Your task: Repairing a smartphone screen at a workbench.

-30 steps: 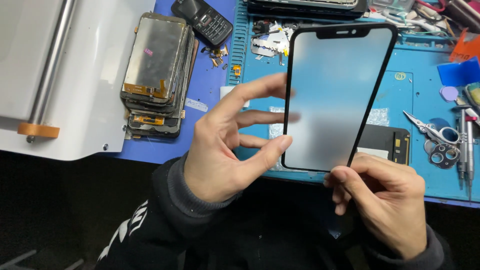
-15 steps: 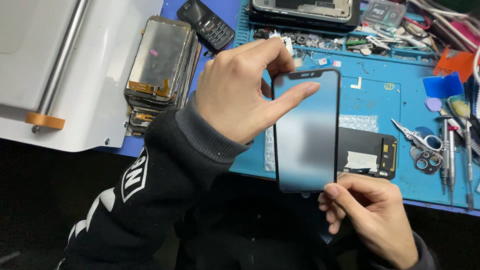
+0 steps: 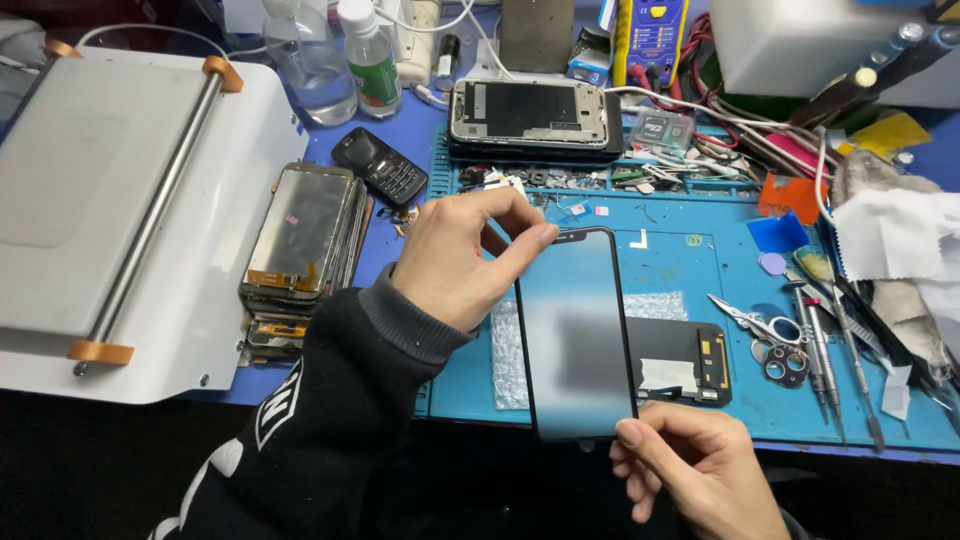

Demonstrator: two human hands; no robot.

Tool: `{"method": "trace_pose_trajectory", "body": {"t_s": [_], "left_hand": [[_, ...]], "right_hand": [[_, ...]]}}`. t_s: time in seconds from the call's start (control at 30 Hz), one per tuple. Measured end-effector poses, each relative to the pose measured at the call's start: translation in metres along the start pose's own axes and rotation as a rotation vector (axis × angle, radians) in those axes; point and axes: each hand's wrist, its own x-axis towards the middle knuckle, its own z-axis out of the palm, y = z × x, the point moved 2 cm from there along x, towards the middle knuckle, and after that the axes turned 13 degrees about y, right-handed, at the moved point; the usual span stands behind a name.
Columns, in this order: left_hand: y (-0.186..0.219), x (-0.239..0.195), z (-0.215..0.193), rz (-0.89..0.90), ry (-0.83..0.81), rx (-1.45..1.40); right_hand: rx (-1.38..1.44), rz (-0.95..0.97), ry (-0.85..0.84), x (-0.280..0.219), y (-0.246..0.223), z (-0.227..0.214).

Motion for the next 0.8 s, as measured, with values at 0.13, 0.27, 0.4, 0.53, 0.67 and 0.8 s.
{"method": "trace_pose_trajectory", "body": {"t_s": [0.13, 0.27, 0.4, 0.53, 0.67, 0.8], "left_hand": [[0.000, -0.002, -0.003, 0.039, 0.004, -0.062], [0.008, 0.000, -0.006, -0.007, 0.037, 0.013], [0.016, 0.002, -0.006, -0.051, 0.079, 0.074], [0.009, -0.002, -0.006, 0.021, 0.099, -0.045], [0.006, -0.005, -0.010, 0.060, 0.044, -0.174], [0.007, -0.008, -0.016, 0.114, 0.040, -0.145]], "right_hand": [[-0.012, -0.004, 0.042, -0.001, -0.003, 0.002], [-0.042, -0.043, 0.016, -0.002, -0.008, 0.006], [-0.047, -0.063, -0.009, -0.003, -0.011, 0.011], [-0.056, -0.085, 0.005, -0.001, -0.007, 0.009], [-0.046, -0.084, 0.050, 0.001, -0.007, 0.006], [-0.030, -0.092, 0.079, 0.001, -0.009, 0.004]]}}
